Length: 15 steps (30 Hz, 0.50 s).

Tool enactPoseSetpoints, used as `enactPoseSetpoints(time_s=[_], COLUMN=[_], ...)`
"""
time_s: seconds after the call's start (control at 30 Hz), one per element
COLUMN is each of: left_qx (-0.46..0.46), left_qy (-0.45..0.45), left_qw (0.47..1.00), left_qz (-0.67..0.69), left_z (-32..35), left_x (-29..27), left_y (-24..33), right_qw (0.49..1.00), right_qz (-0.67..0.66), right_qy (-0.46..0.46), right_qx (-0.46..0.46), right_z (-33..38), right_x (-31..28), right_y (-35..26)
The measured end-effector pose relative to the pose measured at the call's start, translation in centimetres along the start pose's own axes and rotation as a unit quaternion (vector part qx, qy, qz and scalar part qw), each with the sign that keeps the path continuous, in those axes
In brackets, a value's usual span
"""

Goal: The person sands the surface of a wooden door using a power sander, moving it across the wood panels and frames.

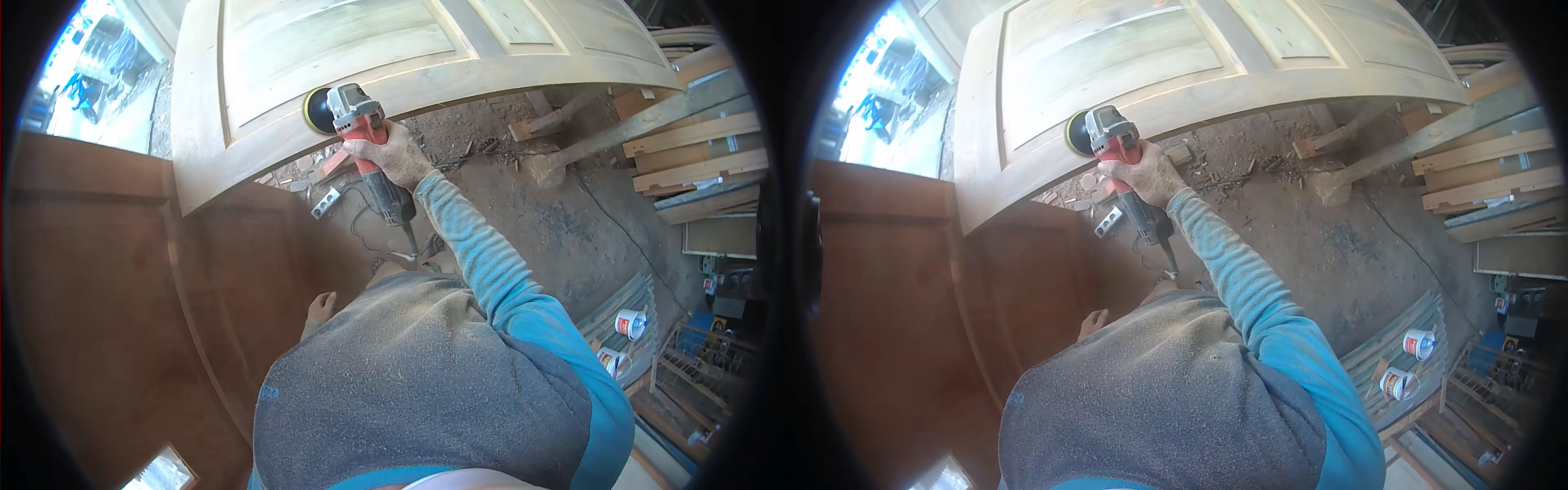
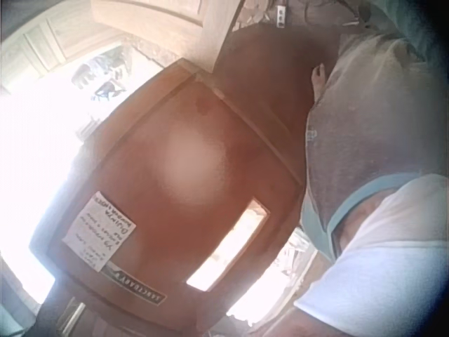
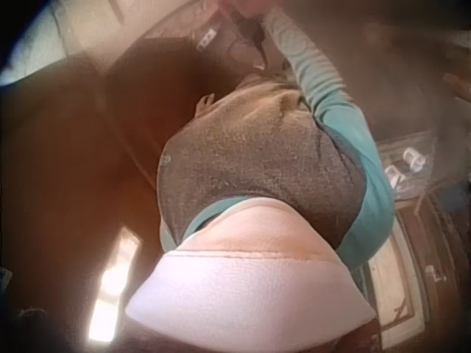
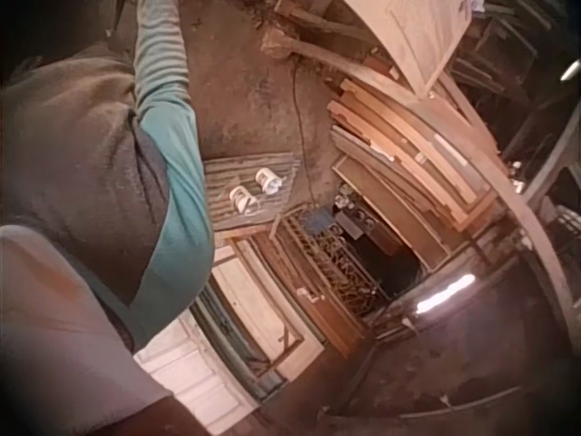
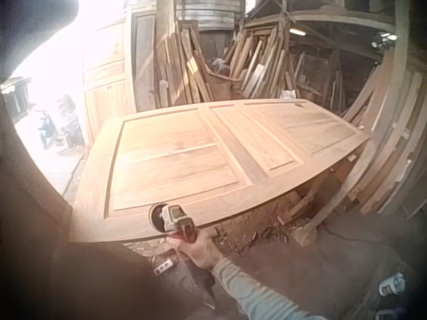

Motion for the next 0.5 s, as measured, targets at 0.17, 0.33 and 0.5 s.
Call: enactPoseSetpoints(time_s=[0.17,0.33,0.5], left_qx=[0.025,0.062,0.036], left_qy=[-0.001,-0.002,-0.021], left_qw=[0.998,0.996,0.998], left_qz=[-0.055,-0.059,-0.040], left_z=[-2.6,-6.9,-8.1], left_x=[0.4,1.8,4.3], left_y=[5.8,4.4,4.6], right_qw=[0.973,0.918,0.913], right_qz=[0.222,0.362,0.356], right_qy=[0.053,0.056,0.043], right_qx=[0.048,0.155,0.196], right_z=[2.2,3.5,4.1], right_x=[-7.6,-14.1,-20.0], right_y=[-0.4,-3.2,-3.6])
Point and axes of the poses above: each hand's wrist, its own z-axis away from the middle knuckle, its own x-axis out of the palm, y = z × x, the point moved 2 cm from there along -z, towards the middle knuckle, and after that the axes turned 12 degrees about -y, right-handed, at the moved point
